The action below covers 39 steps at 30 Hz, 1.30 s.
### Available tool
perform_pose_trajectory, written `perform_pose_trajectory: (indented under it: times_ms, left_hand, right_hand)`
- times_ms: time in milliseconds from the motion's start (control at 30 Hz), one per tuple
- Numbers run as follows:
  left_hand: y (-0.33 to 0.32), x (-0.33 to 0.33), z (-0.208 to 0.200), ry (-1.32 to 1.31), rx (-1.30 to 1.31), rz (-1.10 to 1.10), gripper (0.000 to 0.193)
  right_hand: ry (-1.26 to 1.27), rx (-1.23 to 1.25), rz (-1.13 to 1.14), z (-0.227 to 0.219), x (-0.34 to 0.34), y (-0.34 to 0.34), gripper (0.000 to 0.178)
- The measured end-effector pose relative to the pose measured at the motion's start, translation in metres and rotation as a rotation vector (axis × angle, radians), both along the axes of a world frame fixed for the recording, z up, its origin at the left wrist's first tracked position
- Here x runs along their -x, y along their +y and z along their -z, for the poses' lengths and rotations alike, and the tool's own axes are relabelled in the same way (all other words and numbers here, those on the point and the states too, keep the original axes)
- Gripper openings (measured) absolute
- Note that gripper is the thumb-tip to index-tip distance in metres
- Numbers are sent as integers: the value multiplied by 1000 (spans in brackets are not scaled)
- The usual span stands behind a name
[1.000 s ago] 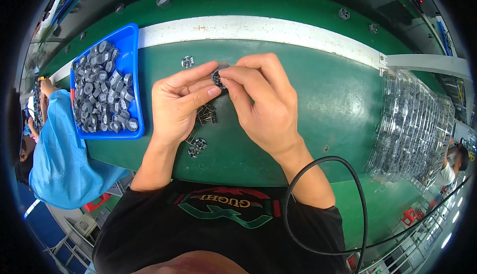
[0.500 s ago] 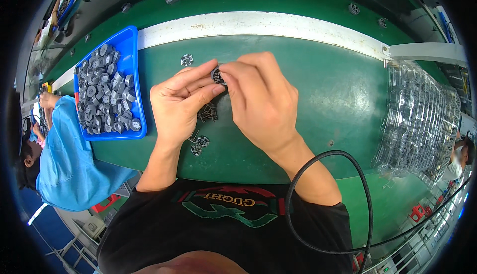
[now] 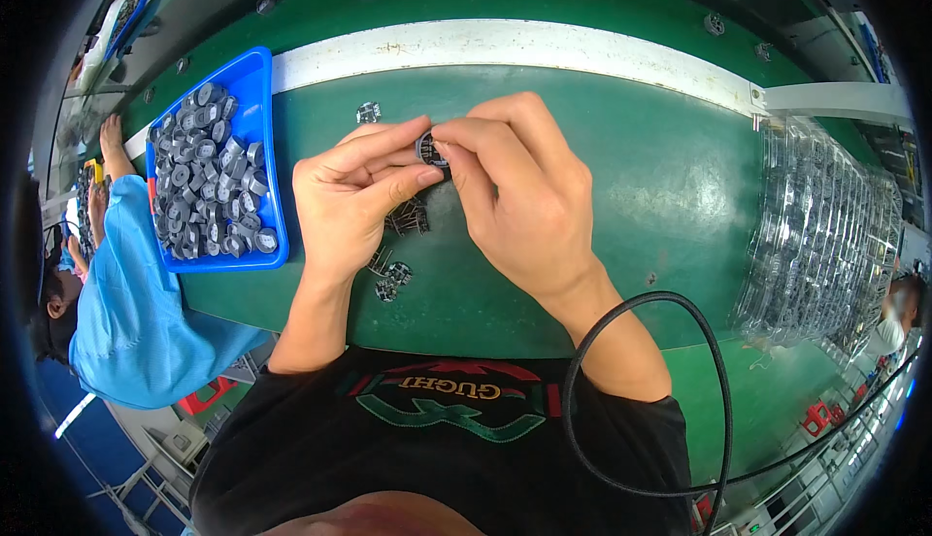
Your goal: Manually assemble small metal brackets and contact elements into circular plastic housings on a conveyor belt.
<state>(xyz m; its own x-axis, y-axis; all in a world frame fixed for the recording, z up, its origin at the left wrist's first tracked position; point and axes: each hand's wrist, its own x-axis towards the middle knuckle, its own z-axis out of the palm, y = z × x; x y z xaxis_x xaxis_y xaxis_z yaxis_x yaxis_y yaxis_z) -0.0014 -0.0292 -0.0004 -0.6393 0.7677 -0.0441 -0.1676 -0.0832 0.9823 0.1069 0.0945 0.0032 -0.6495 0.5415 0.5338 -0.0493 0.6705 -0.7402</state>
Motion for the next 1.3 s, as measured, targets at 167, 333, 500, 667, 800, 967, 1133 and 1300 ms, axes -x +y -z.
perform_pose_trajectory:
  times_ms: [167, 333, 500, 667, 800, 967, 1133, 1300]
  left_hand:
    - [1, -1, -1, -57, -39, -2, 41]
    - [1, 3, 6, -184, -45, -40, 33]
    - [-1, 11, 2, -210, -28, -80, 27]
    - [27, 61, -36, 341, 178, -216, 26]
    - [83, 129, -40, 650, 319, -46, 27]
    - [174, 180, 8, 1001, 590, -66, 23]
    - [221, 177, 38, 1083, 720, -123, 31]
    - [212, 163, 23, 867, 627, -58, 48]
  right_hand:
    - [22, 25, 2, 3, 1, -1, 17]
    - [16, 191, 14, 11, 4, -10, 20]
    - [44, 120, -132, 12, 4, -3, 23]
    - [-109, 104, -164, 37, 1, 9, 24]
    - [-182, -27, -270, 39, 5, -3, 30]
    - [-172, -230, -418, 43, 15, -12, 37]
    - [-235, -256, -395, 47, 8, -7, 32]
    - [-293, -292, -337, 49, 0, 1, 22]
